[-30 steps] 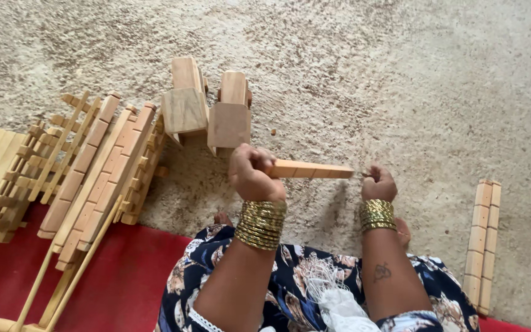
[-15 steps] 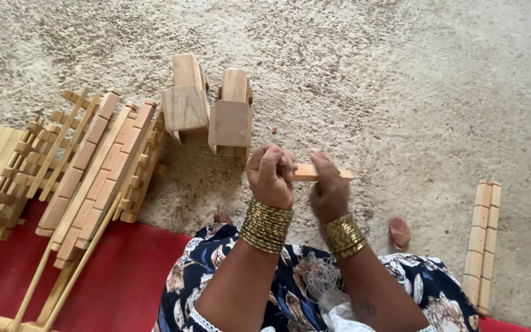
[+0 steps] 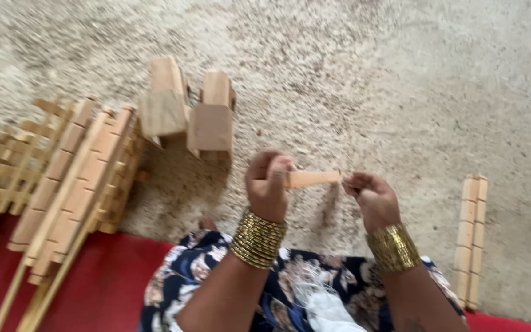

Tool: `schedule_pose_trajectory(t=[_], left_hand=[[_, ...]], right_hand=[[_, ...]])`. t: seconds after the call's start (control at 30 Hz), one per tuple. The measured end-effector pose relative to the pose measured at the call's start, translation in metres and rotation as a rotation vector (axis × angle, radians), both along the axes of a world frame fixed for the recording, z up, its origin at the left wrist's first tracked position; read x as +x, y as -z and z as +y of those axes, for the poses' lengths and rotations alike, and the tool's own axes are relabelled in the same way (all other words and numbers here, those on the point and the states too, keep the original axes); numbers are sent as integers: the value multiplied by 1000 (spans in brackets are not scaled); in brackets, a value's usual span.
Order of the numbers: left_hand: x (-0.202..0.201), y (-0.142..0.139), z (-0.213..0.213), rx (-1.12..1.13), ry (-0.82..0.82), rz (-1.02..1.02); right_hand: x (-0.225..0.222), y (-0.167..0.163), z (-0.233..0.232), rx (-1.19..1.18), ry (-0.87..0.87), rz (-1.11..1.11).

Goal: The person sits on the floor and smooths a small wooden block using a sanding stone. They rotate the block to sand multiple sides and edges, then place it aside and pick up another block to continue sanding.

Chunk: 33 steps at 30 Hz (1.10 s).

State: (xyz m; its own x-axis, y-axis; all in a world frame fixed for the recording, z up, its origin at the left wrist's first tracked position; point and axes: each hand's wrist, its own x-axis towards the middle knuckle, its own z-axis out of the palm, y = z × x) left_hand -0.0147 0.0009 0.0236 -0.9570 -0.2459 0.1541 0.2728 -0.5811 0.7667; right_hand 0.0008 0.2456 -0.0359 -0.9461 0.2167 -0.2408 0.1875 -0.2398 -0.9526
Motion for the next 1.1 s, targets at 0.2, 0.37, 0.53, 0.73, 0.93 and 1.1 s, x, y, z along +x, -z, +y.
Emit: schedule_pose_trajectory(t=[0.2, 0.37, 0.53, 0.73, 0.93, 1.1], left_hand=[[19, -6, -2, -625, -274, 255], [18, -14, -4, -665, -304, 392], [21, -13, -5, -544, -249, 261], [24, -12, -12, -501, -223, 190], [11, -4, -14, -304, -189, -6], [15, 4, -8, -259, -154, 43]], right_hand=[[-33, 25, -9, -97, 5, 56], [-18, 9, -51, 704, -82, 139], [7, -9, -85, 1037, -111, 817], [-16, 8, -65, 1294, -214, 516], [-36, 14, -50, 1350, -422, -248], [6, -11, -101, 1275, -195, 784]])
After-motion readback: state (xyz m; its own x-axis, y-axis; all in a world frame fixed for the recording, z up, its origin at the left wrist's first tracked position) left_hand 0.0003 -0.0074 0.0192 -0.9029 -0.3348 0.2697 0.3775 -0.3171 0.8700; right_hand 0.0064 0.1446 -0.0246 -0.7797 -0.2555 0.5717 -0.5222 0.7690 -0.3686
